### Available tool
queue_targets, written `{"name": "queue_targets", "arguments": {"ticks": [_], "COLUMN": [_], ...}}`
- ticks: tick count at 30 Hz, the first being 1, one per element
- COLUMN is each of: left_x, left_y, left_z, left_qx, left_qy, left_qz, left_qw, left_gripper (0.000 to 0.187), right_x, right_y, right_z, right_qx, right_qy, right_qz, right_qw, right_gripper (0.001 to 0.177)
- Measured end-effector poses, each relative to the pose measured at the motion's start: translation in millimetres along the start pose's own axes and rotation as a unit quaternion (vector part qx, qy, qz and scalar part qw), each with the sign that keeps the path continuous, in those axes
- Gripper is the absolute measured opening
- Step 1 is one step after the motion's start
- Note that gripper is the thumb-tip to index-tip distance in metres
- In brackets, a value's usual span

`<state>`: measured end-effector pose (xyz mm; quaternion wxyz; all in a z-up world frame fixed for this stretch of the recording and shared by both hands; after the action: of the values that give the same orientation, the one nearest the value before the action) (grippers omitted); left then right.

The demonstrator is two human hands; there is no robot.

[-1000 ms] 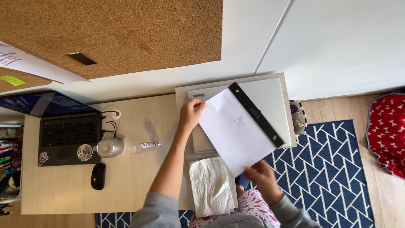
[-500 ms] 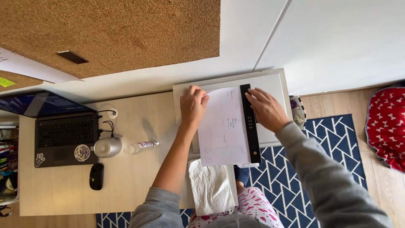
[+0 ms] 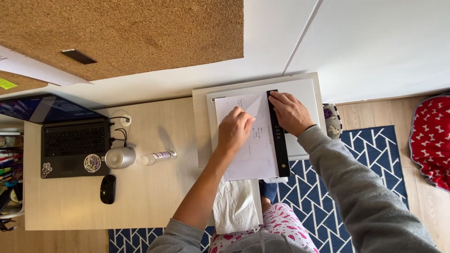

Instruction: The person wipes a small shelf with a paper towel, attaches a calendar to a laptop using magnetic strips, and organizes various items including a phone case and stationery in a desk caddy.

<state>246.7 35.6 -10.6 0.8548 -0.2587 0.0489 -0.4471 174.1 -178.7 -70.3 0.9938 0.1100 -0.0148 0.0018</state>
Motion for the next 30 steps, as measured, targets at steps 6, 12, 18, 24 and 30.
{"name": "queue_targets", "arguments": {"ticks": [6,12,18,24,30], "left_x": [-11,-6,-15,-30,-27], "left_y": [-23,16,5,-24,-11], "left_z": [-3,10,3,11,28], "left_qx": [-0.02,0.036,0.032,-0.003,0.027], "left_qy": [0.02,0.012,-0.037,-0.034,-0.025], "left_qz": [-0.003,0.051,0.029,0.011,0.049], "left_qw": [1.0,0.998,0.998,0.999,0.998], "left_gripper": [0.009,0.02,0.007,0.004,0.021], "right_x": [0,1,3,4,2], "right_y": [0,-2,-2,-11,-9], "right_z": [3,20,33,21,26], "right_qx": [0.005,0.105,0.122,0.124,0.179], "right_qy": [0.034,0.108,0.153,0.145,0.153], "right_qz": [-0.017,-0.023,-0.037,-0.032,-0.029], "right_qw": [0.999,0.988,0.98,0.981,0.971], "right_gripper": [0.043,0.052,0.057,0.06,0.07]}}
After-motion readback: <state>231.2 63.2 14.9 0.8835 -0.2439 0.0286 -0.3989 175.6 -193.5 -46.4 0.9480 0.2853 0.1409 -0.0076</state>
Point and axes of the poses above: each hand's wrist, its own x-axis towards the middle knuckle, its own z-axis out of the back of the hand, y = z × x, the point moved 3 cm from there along x, towards the middle knuckle, and after that the axes turned 13 degrees about y, right-handed, at the moved point
